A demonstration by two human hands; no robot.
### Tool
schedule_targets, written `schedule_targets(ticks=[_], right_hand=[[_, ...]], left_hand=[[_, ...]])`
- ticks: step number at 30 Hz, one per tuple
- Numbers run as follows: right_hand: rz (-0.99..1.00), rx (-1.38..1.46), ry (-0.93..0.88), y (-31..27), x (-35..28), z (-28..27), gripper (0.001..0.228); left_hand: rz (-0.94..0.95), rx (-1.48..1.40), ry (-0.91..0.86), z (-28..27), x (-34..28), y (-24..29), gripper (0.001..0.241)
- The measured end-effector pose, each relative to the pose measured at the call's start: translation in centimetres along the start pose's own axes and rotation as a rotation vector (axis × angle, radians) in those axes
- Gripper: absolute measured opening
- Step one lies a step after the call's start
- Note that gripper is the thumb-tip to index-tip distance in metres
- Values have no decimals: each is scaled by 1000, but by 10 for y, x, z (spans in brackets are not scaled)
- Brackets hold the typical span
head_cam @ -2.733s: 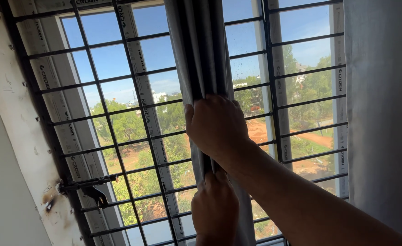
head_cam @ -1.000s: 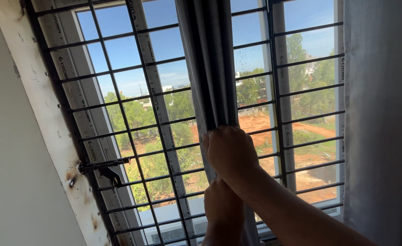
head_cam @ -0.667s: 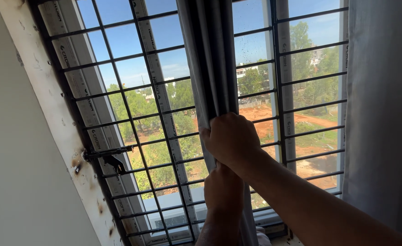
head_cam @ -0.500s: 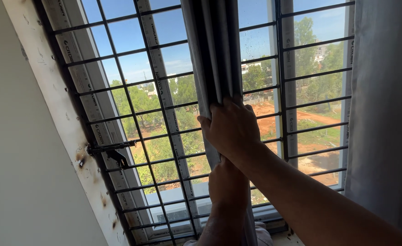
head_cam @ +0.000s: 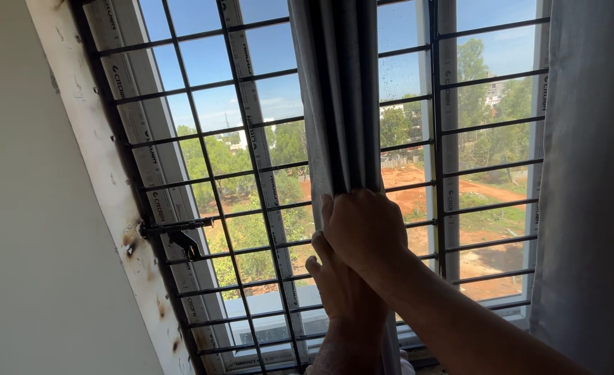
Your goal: The person adjusts a grey curtain hanging on a metal rod by gathering and folding the fabric with both hands. They repeatedly smooth the curtain from the top near the air conditioner down to the bottom edge.
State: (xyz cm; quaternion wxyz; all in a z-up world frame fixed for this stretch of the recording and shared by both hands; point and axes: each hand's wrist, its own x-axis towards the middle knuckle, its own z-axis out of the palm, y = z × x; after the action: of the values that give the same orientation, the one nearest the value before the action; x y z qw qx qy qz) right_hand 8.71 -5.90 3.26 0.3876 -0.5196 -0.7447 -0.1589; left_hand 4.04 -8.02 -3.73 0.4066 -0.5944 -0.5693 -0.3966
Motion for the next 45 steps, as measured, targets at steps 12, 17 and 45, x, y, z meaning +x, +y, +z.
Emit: schedule_targets(ticks=[12,17,45], right_hand=[[-70,30,-62,11,-30,26,40],[-38,5,-128,-1,-31,13,42],[67,166,-238,23,-31,28,56]], left_hand=[[-62,-364,-670,71,-63,-13,18],[-113,-423,-618,62,-68,-12,20],[-33,-25,-124,13,-42,-2,62]])
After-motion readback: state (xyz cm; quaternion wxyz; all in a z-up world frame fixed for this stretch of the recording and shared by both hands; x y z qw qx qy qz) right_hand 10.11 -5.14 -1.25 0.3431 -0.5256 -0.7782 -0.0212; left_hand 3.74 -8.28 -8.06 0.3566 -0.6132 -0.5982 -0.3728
